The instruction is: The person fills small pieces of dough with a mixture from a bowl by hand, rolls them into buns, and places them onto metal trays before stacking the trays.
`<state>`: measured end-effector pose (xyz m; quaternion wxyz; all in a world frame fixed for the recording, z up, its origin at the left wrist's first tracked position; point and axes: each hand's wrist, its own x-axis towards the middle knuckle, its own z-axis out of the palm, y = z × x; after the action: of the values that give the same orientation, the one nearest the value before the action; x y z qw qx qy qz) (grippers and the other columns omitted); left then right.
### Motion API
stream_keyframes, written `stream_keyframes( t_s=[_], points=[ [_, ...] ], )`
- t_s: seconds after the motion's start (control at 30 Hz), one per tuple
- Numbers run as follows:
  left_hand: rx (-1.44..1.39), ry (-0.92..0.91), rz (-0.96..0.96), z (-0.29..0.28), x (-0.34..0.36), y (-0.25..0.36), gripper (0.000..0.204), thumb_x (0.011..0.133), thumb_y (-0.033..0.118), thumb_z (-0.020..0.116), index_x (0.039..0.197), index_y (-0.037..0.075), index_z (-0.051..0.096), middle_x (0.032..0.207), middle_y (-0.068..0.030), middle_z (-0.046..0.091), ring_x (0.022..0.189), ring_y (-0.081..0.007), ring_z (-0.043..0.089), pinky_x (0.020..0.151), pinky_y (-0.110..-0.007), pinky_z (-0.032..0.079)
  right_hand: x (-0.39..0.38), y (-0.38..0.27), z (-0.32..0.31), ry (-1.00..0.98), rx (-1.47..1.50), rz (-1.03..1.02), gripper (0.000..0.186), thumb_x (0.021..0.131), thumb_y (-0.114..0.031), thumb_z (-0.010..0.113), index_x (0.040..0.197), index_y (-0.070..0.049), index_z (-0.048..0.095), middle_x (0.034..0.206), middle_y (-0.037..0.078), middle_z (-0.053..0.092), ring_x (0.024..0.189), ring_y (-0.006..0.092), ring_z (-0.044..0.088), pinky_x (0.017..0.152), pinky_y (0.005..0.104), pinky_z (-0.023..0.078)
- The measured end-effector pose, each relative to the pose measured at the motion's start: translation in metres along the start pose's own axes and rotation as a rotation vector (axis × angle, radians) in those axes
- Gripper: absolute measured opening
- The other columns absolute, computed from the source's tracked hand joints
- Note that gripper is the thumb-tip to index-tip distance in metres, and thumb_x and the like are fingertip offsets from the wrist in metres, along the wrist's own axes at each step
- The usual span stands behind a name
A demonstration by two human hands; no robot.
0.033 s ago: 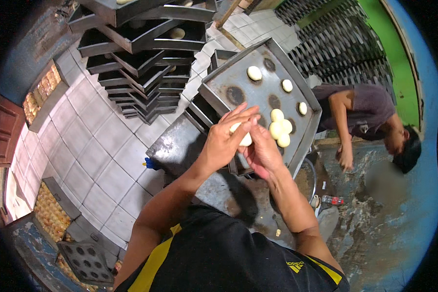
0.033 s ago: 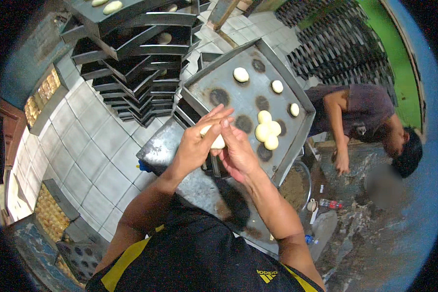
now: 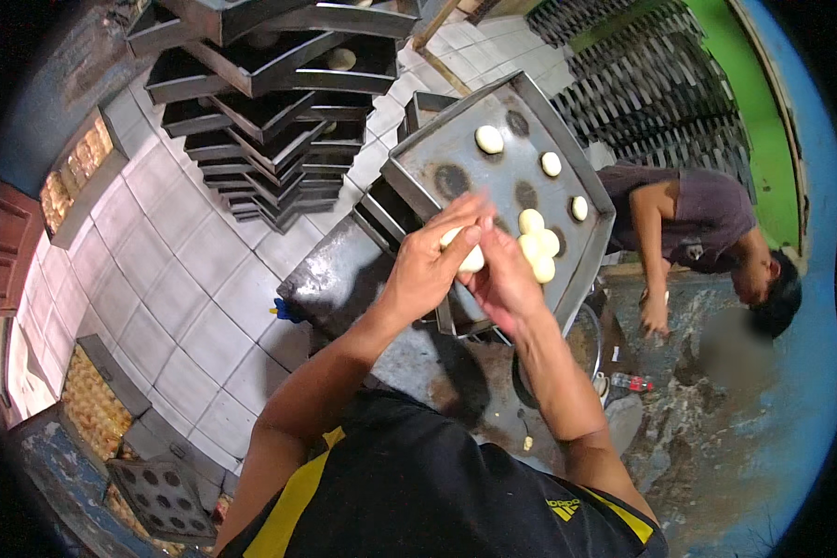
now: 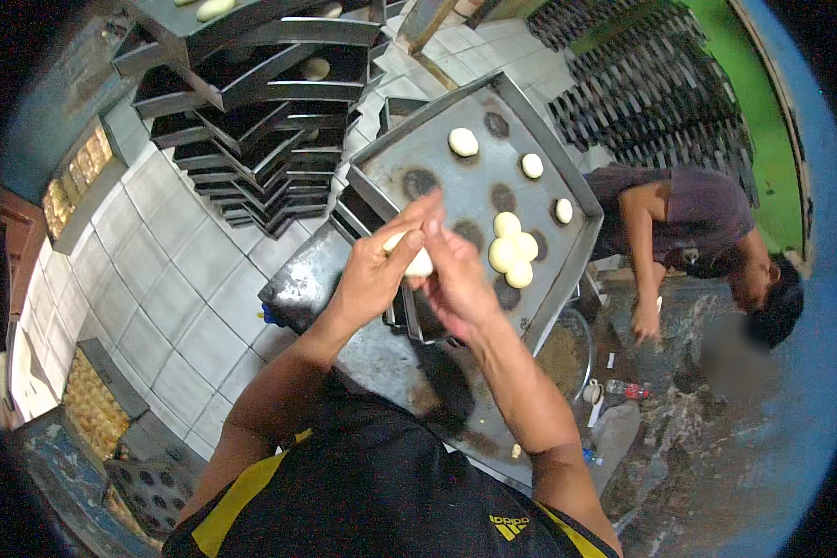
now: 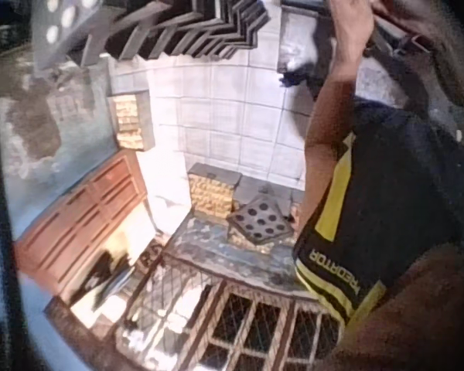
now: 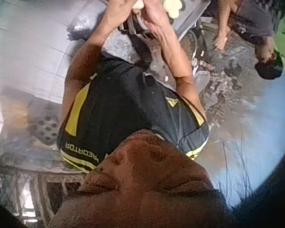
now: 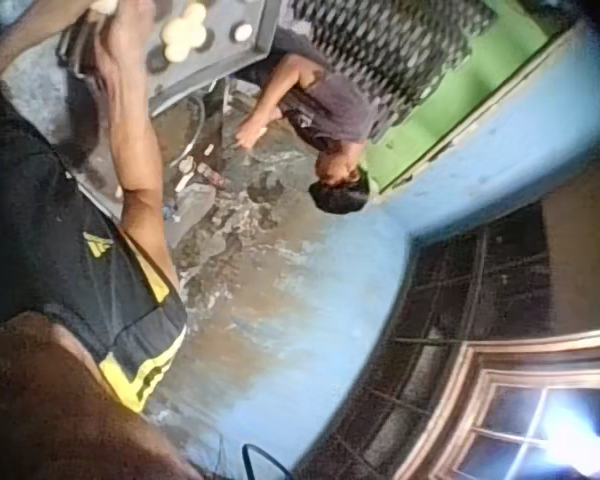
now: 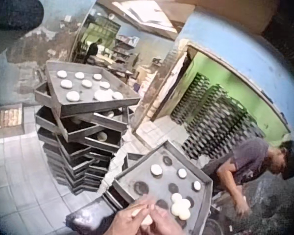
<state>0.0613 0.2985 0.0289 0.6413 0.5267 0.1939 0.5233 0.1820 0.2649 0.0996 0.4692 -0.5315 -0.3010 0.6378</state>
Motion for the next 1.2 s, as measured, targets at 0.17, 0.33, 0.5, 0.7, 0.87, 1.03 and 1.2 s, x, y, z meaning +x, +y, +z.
stream_keyframes(
  t_s=[0.17,0.33,0.5,0.7,0.87,1.03,1.2],
  points=[
    [0.154,0.361,0.14,-0.046,0.01,0.014,0.072,0.094,0.008,0.065,0.157,0.006,0.031,0.16,-0.0153,0.038,0.14,-0.0281,0.045,0.113,-0.043,0.038,0.108,-0.011,-0.04,0.373,-1.18,-0.557,0.041,0.099,-0.035,0.065,0.111,0.004,0.061,0.094,0.011,0.07,0.082,0.0239,0.067,0.07,0.0353,0.055],
    [0.387,0.46,0.02,-0.091,-0.026,0.015,0.06,0.091,-0.002,0.059,0.15,0.004,0.045,0.146,-0.0146,0.054,0.125,-0.0254,0.058,0.103,-0.038,0.047,0.165,0.013,-0.068,-0.059,-1.634,-0.649,0.051,0.102,-0.025,0.056,0.137,0.01,0.047,0.155,0.029,0.034,0.144,0.0462,0.032,0.119,0.0502,0.028],
    [0.467,0.474,-0.163,-0.098,-0.036,0.02,0.06,0.089,-0.002,0.061,0.147,0.006,0.049,0.143,-0.0163,0.056,0.126,-0.0262,0.059,0.1,-0.039,0.05,0.177,0.036,-0.071,-0.083,-1.631,-0.644,0.058,0.106,-0.033,0.042,0.149,0.006,0.036,0.162,0.026,0.023,0.151,0.0433,0.02,0.124,0.0499,0.017],
    [0.354,0.375,0.083,-0.085,-0.014,0.027,0.056,0.089,-0.003,0.059,0.144,0.004,0.052,0.142,-0.0157,0.056,0.121,-0.0265,0.061,0.098,-0.038,0.049,0.185,-0.038,-0.071,-0.177,-0.832,-0.121,0.084,0.105,-0.063,0.018,0.159,0.0,0.017,0.168,0.02,0.009,0.156,0.033,0.008,0.126,0.0423,0.006],
    [0.576,0.195,0.196,-0.066,-0.001,0.031,0.046,0.089,-0.002,0.063,0.134,0.001,0.058,0.136,-0.0175,0.06,0.123,-0.0296,0.06,0.105,-0.039,0.046,0.185,-0.007,-0.081,-0.225,-1.099,-0.301,0.075,0.107,-0.055,0.03,0.156,0.002,0.027,0.162,0.02,0.03,0.152,0.0313,0.025,0.125,0.0451,0.014],
    [0.717,-0.184,0.233,-0.021,0.017,0.036,0.039,0.089,0.012,0.07,0.127,0.003,0.065,0.131,-0.0178,0.064,0.123,-0.0344,0.059,0.105,-0.043,0.046,0.139,-0.101,-0.209,0.111,-0.989,-0.164,0.047,0.103,-0.042,0.057,0.128,-0.003,0.066,0.118,0.007,0.072,0.111,0.0168,0.063,0.101,0.0328,0.047],
    [0.772,-0.363,0.367,0.057,0.03,0.013,0.037,0.091,0.019,0.07,0.125,0.006,0.065,0.131,-0.0154,0.062,0.118,-0.0336,0.061,0.098,-0.042,0.05,0.026,-0.029,-0.287,0.198,-0.813,0.095,0.039,0.093,-0.026,0.075,0.123,-0.003,0.071,0.11,0.005,0.073,0.096,0.0128,0.064,0.087,0.0293,0.051]
  ],
)
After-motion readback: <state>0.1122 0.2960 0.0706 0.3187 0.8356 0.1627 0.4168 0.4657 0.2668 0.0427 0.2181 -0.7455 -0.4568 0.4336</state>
